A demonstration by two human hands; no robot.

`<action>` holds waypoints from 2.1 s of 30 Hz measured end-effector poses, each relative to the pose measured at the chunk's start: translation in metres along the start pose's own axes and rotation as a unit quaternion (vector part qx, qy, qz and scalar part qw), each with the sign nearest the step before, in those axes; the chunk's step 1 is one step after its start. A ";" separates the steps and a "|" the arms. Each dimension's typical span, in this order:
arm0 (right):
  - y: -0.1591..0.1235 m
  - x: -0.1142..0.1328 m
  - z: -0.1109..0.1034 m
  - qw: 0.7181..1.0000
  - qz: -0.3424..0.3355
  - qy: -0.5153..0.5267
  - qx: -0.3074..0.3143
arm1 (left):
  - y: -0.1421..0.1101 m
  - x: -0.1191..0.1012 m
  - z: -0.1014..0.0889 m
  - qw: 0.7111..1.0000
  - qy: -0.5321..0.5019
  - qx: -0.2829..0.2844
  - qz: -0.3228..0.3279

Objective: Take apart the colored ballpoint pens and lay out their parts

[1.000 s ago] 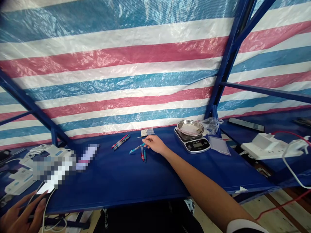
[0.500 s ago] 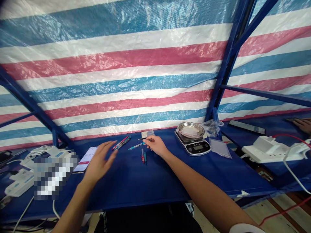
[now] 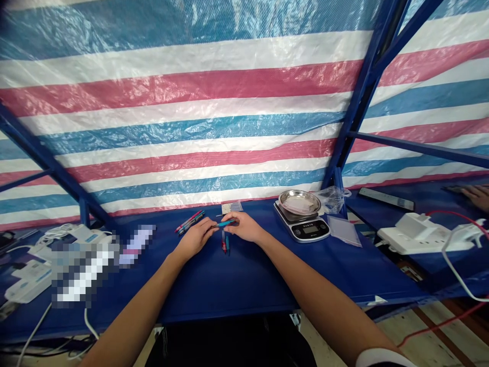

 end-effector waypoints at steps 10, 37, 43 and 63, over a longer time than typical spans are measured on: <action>-0.002 0.006 0.002 0.995 -0.016 -0.102 -0.008 | -0.004 -0.001 0.009 1.000 -0.007 0.012 -0.027; 0.003 -0.006 -0.015 0.998 -0.013 -0.056 -0.027 | -0.004 0.003 0.006 0.999 -0.028 0.002 -0.024; 0.001 -0.011 -0.011 0.997 0.056 -0.039 0.038 | -0.005 0.004 0.004 0.999 -0.017 -0.008 -0.033; 0.007 -0.034 -0.050 0.943 0.043 -0.285 -0.167 | -0.012 0.036 -0.014 0.977 -0.021 -0.139 -0.159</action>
Point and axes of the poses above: each hand's wrist, its own y-axis towards the middle knuckle, its own z-axis out of the palm, x = y × z, the point moved 5 cm from there along y, towards the middle knuckle, and after that the axes turned 15 degrees about -y, right-handed, at the moved point
